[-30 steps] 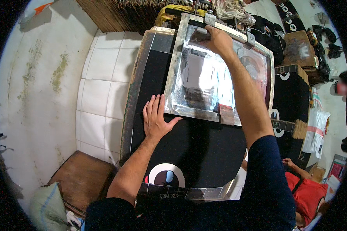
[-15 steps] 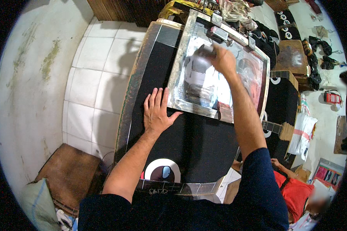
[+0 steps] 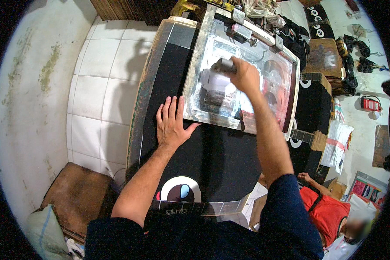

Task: The person repeatedly aligns a screen printing frame over a black t-shirt and uses a squeegee to pull ink across the mesh, then lifts the frame to reveal the printed design. The cycle of alignment, squeegee pass, and lift repeats throughout the clip.

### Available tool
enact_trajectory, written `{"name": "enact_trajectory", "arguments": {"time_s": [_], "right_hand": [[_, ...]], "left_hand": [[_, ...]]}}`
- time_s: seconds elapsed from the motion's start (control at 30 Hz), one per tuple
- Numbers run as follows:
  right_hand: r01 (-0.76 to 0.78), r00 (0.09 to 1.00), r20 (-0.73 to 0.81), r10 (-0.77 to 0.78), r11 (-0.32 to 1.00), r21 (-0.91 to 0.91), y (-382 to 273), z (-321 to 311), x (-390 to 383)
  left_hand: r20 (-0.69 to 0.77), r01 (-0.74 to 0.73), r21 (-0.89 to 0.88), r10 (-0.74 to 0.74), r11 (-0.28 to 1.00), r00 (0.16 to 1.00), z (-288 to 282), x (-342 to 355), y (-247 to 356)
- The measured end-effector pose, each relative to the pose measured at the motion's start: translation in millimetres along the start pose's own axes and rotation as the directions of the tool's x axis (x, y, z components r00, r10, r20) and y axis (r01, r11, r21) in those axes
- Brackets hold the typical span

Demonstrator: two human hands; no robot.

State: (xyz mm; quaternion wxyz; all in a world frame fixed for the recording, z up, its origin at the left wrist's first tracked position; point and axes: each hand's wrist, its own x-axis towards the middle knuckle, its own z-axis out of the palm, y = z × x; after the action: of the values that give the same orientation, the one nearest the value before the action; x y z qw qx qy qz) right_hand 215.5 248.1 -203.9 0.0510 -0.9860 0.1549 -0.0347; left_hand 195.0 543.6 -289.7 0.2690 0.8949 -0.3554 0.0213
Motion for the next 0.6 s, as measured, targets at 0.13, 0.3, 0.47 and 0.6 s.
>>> {"name": "enact_trajectory", "arguments": {"time_s": [0.13, 0.3, 0.47, 0.6], "right_hand": [[-0.078, 0.987, -0.141, 0.079, 0.997, 0.008, 32, 10, 72], [-0.077, 0.983, -0.173, 0.067, 0.996, -0.047, 14, 19, 32], [-0.079, 0.993, -0.099, 0.071, 0.993, -0.085, -31, 15, -52], [0.026, 0.987, -0.158, -0.033, 0.999, -0.046, -30, 9, -62]], "left_hand": [[0.032, 0.021, -0.024, -0.020, 1.000, 0.999, 3, -1, -1], [0.037, 0.008, 0.014, -0.008, 1.000, 0.999, 4, -2, -2], [0.031, 0.029, -0.131, -0.025, 0.991, 0.999, 3, 4, 2], [-0.013, 0.071, -0.258, -0.077, 0.964, 0.997, 12, 10, 4]]}}
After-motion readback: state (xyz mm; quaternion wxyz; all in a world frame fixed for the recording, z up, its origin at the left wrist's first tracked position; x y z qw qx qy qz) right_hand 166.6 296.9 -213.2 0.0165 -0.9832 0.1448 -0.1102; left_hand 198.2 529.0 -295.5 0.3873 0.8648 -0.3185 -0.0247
